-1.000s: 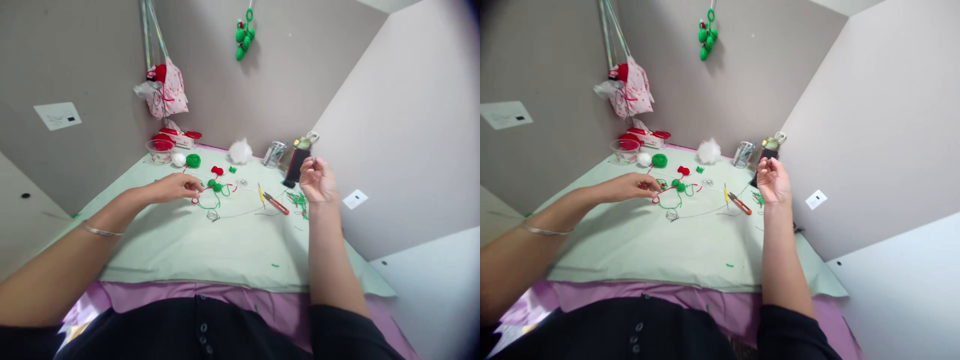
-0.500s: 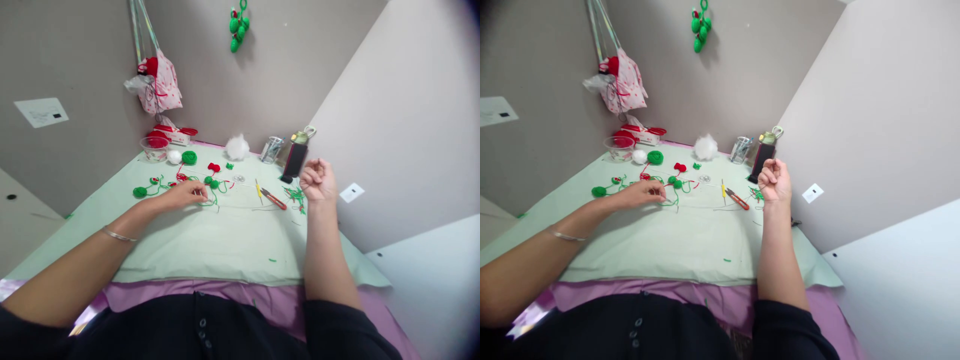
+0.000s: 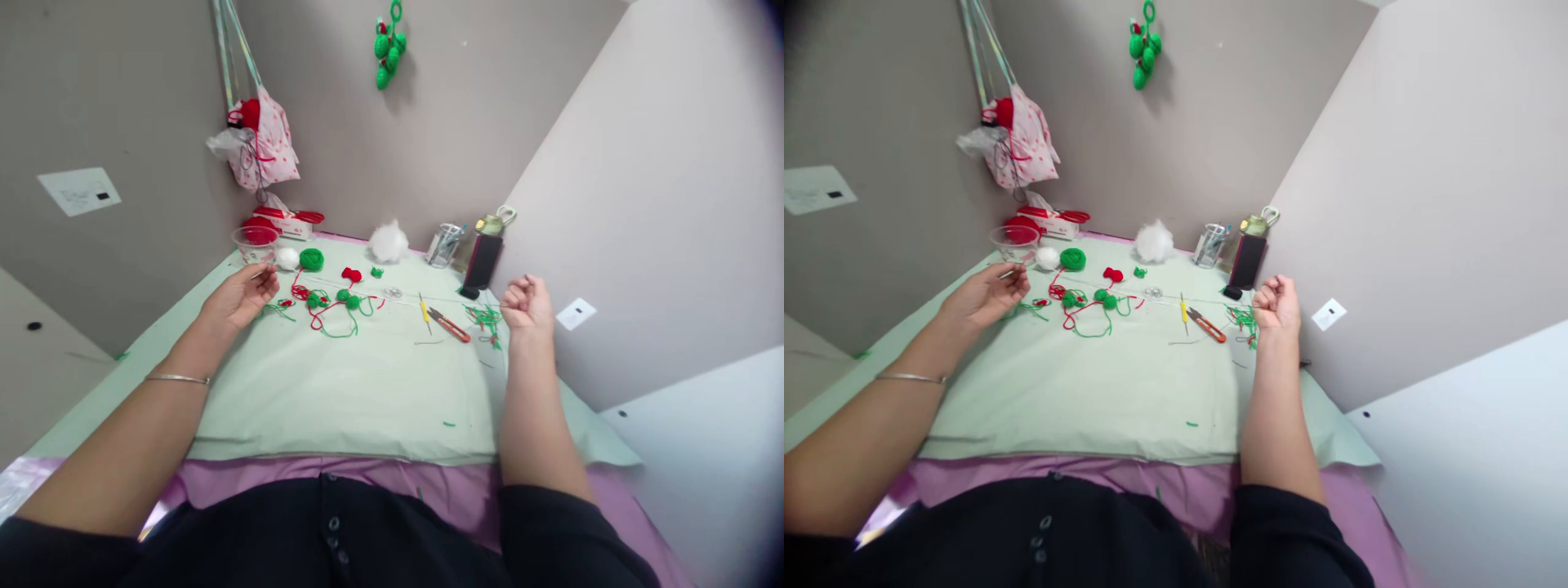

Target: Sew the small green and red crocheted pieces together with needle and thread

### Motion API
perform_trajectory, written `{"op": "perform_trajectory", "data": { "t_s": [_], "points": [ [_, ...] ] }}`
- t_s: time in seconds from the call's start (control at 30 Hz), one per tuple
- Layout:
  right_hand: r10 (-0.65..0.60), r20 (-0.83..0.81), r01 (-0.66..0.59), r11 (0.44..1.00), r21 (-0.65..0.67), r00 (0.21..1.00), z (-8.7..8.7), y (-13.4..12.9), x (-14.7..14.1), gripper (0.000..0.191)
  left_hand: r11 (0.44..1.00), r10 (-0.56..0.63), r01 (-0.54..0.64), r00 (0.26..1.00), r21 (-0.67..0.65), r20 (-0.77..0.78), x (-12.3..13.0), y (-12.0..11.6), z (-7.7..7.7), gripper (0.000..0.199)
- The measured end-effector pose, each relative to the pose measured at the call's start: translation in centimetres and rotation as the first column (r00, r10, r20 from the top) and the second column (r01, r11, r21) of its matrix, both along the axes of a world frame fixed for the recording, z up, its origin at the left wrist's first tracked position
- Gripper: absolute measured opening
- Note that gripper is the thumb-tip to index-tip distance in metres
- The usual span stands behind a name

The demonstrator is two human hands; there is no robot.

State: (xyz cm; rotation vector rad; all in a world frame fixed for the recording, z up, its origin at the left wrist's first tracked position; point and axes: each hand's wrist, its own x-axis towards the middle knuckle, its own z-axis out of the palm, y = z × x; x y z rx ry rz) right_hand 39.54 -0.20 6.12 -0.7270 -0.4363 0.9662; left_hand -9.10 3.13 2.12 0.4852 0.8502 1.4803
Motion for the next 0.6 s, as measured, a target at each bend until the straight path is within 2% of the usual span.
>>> {"op": "perform_trajectory", "data": {
  "t_s": [0.2,0.3,0.37,0.4,0.43,0.47,0.5,0.53,0.57,0.6],
  "points": [
    [-0.047,-0.065,0.047,0.999,0.0,0.997,-0.3,0.1,1.1,0.033,0.996,0.093,-0.093,0.995,-0.001,0.025,-0.5,0.5,-0.1,0.019],
    [-0.062,-0.071,0.062,0.998,0.003,0.996,-0.4,0.1,1.4,0.031,0.996,0.084,-0.084,0.996,0.032,0.006,-0.6,0.5,-0.4,0.018],
    [-0.06,-0.064,0.06,0.998,0.006,0.996,-0.4,0.1,1.4,0.03,0.992,-0.018,0.024,0.999,0.126,-0.05,-1.0,0.2,-0.5,0.012],
    [-0.058,-0.059,0.058,0.998,0.008,0.997,-0.4,0.1,1.3,0.03,0.973,-0.115,0.134,0.987,0.188,-0.11,-1.3,0.0,-0.6,0.006],
    [-0.054,-0.055,0.055,0.998,0.01,0.997,-0.4,0.1,1.2,0.029,0.929,-0.231,0.275,0.953,0.246,-0.195,-1.6,-0.3,-0.6,0.004],
    [-0.051,-0.052,0.052,0.999,0.012,0.997,-0.3,0.1,1.1,0.029,0.854,-0.357,0.443,0.881,0.273,-0.31,-1.9,-0.6,-0.5,0.013],
    [-0.047,-0.052,0.048,0.999,0.016,0.998,-0.3,0.0,1.0,0.029,0.749,-0.469,0.61,0.764,0.258,-0.444,-2.1,-0.9,-0.4,0.022],
    [-0.039,-0.053,0.04,0.999,0.025,0.998,-0.3,-0.1,0.9,0.029,0.63,-0.541,0.748,0.615,0.208,-0.573,-2.2,-1.1,-0.3,0.03],
    [-0.027,-0.054,0.029,0.999,0.036,0.998,-0.2,-0.2,0.7,0.029,0.536,-0.564,0.837,0.451,0.109,-0.691,-2.1,-1.3,-0.2,0.033],
    [-0.012,-0.053,0.015,0.999,0.052,0.999,-0.1,-0.3,0.6,0.029,0.5,-0.522,0.866,0.304,0.003,-0.797,-1.8,-1.5,-0.1,0.032]
  ]
}}
